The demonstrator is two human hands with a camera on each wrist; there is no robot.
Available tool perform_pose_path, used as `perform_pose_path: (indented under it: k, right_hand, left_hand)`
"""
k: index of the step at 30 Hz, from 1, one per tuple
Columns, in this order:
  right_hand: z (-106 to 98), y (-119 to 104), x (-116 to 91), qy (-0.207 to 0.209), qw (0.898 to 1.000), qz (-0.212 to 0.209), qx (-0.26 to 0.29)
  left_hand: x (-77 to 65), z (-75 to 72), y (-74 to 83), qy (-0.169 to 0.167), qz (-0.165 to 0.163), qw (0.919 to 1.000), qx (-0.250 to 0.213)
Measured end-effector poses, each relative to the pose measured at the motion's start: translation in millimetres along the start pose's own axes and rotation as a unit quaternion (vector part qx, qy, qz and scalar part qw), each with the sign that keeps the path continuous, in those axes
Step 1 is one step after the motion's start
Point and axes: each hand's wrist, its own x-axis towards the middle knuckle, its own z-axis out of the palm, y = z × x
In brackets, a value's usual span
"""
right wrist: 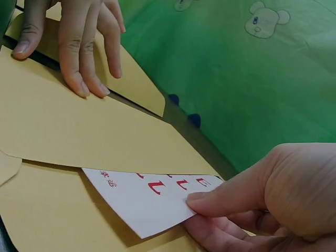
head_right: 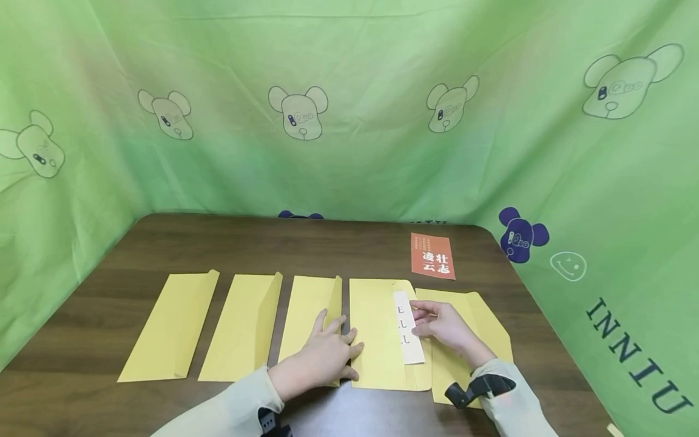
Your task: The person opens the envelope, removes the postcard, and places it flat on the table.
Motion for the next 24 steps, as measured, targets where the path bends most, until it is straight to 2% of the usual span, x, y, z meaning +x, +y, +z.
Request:
perform_pose_path:
  k: [6, 24]
  right_hand:
    - [4.3, -1.6, 0.0, -0.004, 1.000, 0.013, -0.004]
    - [4.4, -1.4, -1.7, -0.001, 1.000, 0.013, -0.004]
  left_hand:
    - [1.4, 2.2, -1.1, 0.004, 0.001, 1.0000, -0.002]
    - [0.5, 2.1, -1.4, 0.013, 0.005, 0.9999, -0.003]
